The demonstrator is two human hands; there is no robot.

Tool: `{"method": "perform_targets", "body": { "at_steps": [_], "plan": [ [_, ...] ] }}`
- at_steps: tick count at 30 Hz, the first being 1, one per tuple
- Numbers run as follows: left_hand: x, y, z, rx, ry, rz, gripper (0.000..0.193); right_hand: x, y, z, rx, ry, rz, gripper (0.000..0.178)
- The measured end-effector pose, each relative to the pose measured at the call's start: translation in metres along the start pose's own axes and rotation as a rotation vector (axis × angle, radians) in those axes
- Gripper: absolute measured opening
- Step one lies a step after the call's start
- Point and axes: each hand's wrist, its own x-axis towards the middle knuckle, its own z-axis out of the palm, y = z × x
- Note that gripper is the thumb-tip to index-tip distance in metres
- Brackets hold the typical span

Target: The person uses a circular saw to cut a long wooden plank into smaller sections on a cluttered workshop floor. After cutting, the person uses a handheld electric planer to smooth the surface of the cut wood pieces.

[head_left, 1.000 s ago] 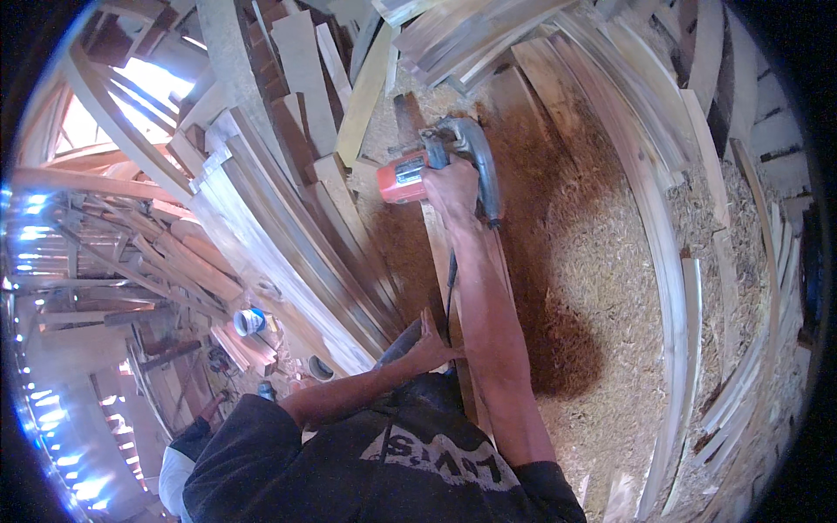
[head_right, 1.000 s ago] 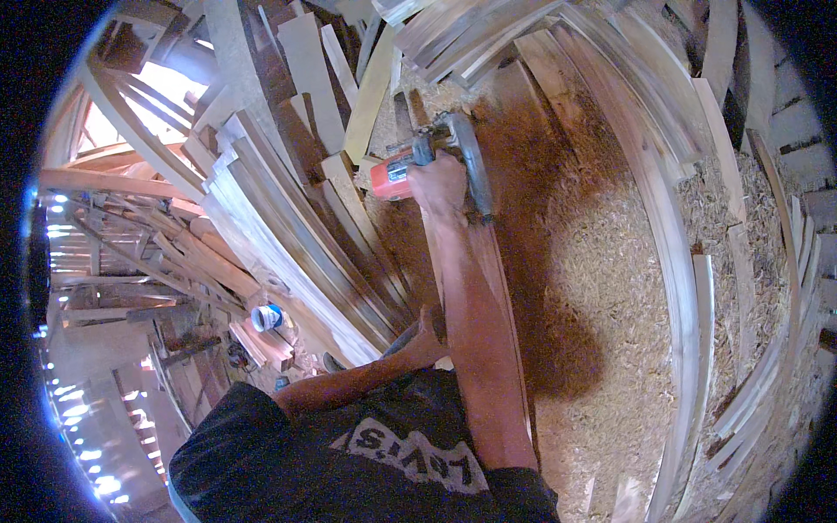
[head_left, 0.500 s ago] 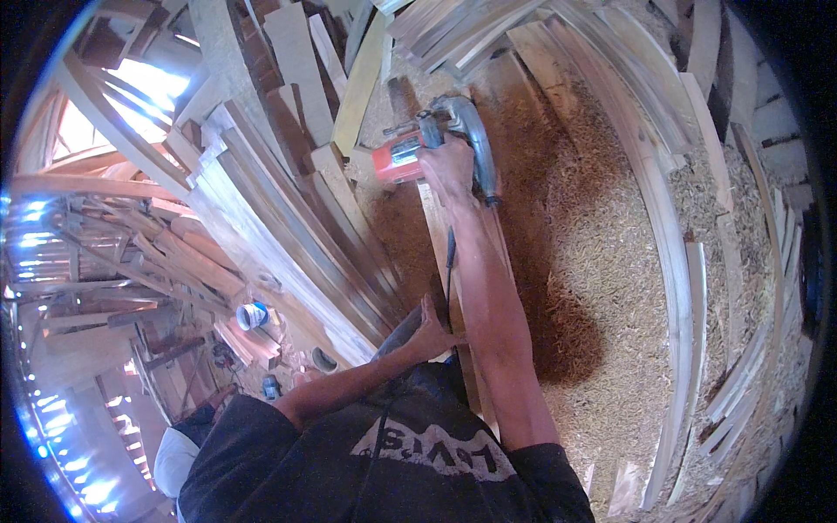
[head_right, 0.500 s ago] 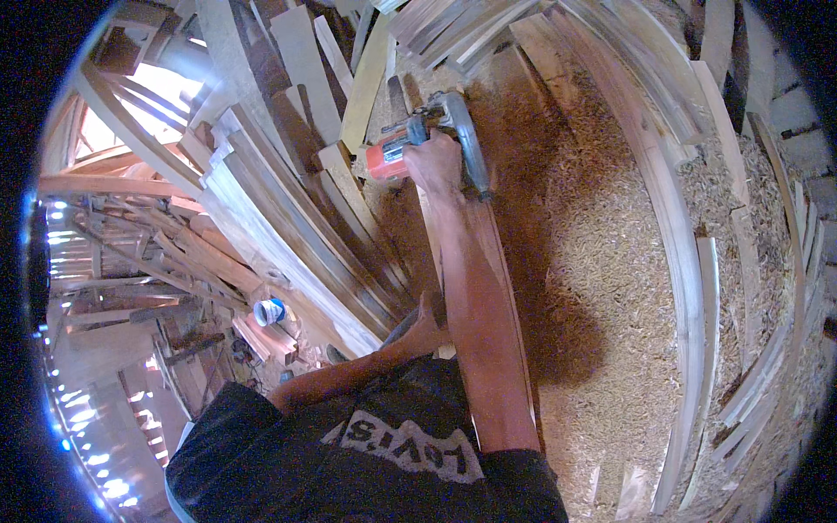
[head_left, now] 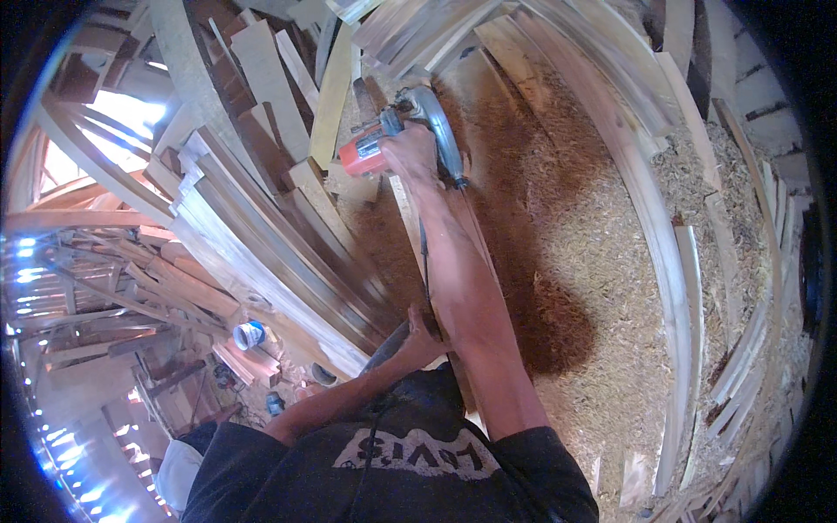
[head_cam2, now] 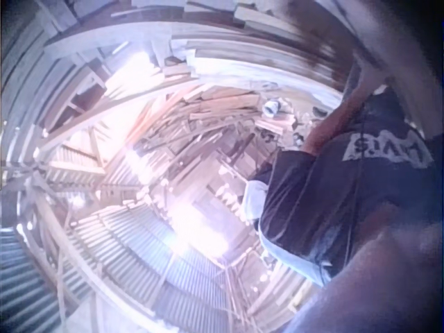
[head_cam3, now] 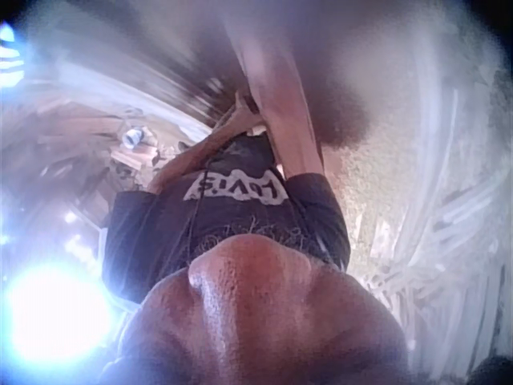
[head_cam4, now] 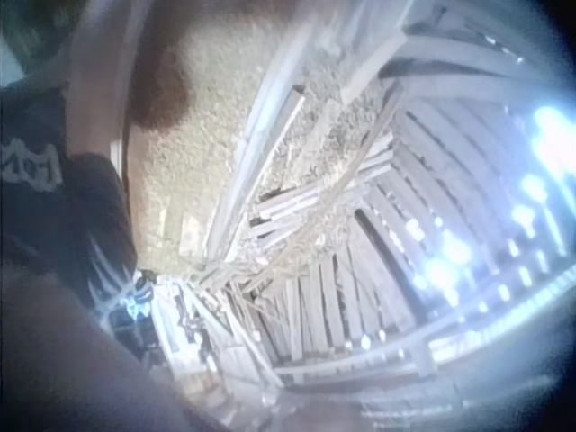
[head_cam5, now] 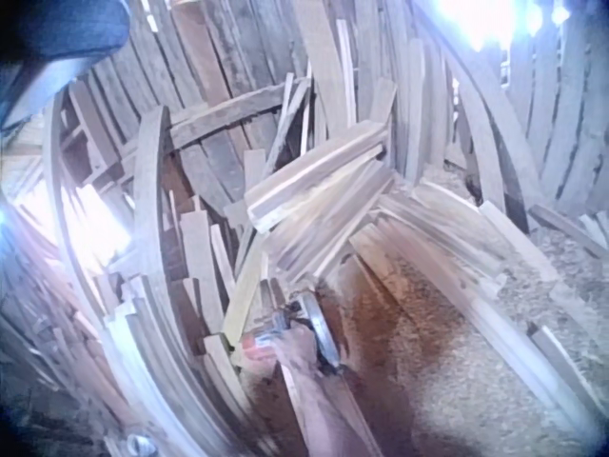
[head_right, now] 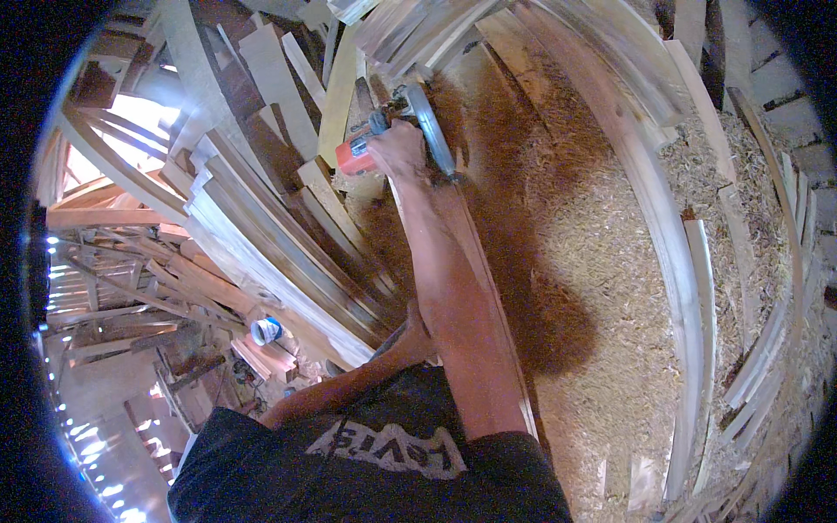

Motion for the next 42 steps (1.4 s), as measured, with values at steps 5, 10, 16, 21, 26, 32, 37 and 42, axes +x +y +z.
{"method": "perform_targets", "body": {
  "at_steps": [5, 10, 16, 21, 26, 32, 37, 42],
  "plan": [
    [-0.03, 0.02, -0.023, -0.138, -0.026, 0.03, 0.144, -0.014, -0.003, 0.008, -0.025, 0.023, -0.037, 0.038],
    [-0.09, -0.036, -0.076, -0.598, -0.228, -0.108, 0.064, -0.051, -0.008, -0.005, 0.085, 0.113, -0.193, 0.035],
    [-0.294, -0.199, -0.084, -0.939, 0.502, -0.432, 0.052, -0.149, 0.017, -0.057, -0.105, 0.142, -0.322, 0.034],
    [-0.49, -0.306, 0.033, -0.977, 0.662, -1.059, 0.055, -0.323, 0.062, -0.132, 0.065, 0.178, -0.382, 0.033],
    [-0.537, -0.343, 0.107, -0.905, 0.326, -0.999, 0.043, -0.526, 0.034, -0.231, 0.15, 0.237, -0.131, 0.031],
    [-0.392, -0.318, 0.079, -0.497, 0.41, -0.5, 0.04, -0.727, 0.089, -0.306, 0.259, 0.486, 0.126, 0.036],
    [-0.319, -0.087, 0.047, -0.125, 0.504, 0.217, 0.056, -0.864, 0.099, -0.336, 0.218, 0.723, 0.109, 0.039],
    [-0.351, 0.067, 0.137, 0.316, 0.283, 0.816, 0.059, -1.0, 0.085, -0.363, 0.188, 0.929, 0.168, 0.041]
  ]
}}
